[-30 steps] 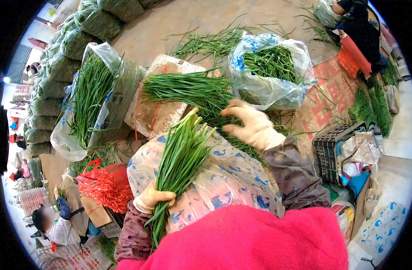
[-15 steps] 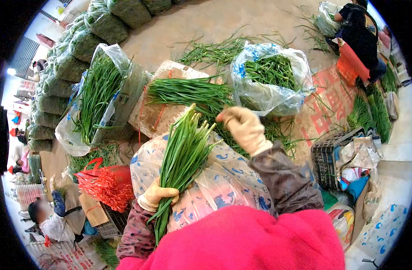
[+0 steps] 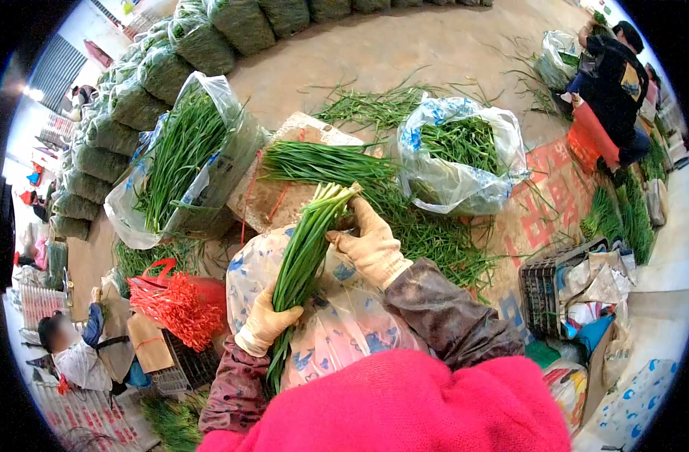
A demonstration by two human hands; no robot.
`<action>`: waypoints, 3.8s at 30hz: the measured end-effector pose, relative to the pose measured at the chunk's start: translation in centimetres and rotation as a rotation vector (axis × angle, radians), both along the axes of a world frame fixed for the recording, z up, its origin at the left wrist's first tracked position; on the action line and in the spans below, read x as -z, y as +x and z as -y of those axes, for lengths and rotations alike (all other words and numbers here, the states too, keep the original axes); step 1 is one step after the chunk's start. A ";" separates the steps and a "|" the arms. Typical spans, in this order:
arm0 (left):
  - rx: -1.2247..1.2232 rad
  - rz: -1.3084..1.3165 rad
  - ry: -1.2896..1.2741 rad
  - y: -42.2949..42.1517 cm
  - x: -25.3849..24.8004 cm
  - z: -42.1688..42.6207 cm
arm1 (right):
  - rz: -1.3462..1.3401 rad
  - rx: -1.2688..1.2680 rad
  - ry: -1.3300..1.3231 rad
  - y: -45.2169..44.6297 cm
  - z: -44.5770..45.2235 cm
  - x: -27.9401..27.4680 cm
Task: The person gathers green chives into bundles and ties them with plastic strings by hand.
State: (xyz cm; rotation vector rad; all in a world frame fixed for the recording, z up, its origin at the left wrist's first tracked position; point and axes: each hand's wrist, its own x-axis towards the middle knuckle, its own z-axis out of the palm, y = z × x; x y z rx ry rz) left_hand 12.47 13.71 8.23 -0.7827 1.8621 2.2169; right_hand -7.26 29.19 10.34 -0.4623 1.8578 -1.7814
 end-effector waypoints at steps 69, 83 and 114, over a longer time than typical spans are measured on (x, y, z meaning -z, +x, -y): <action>0.299 0.175 -1.302 0.6 0.8 -0.1 | -0.856 -0.390 0.399 -5.7 -1.9 7.3; 0.348 0.249 -1.280 2.9 -0.7 -0.7 | -0.267 -0.620 1.390 -12.1 -11.8 8.7; 0.243 -0.017 -1.283 3.8 1.3 -0.8 | 0.523 -0.867 -0.219 -5.1 0.4 12.0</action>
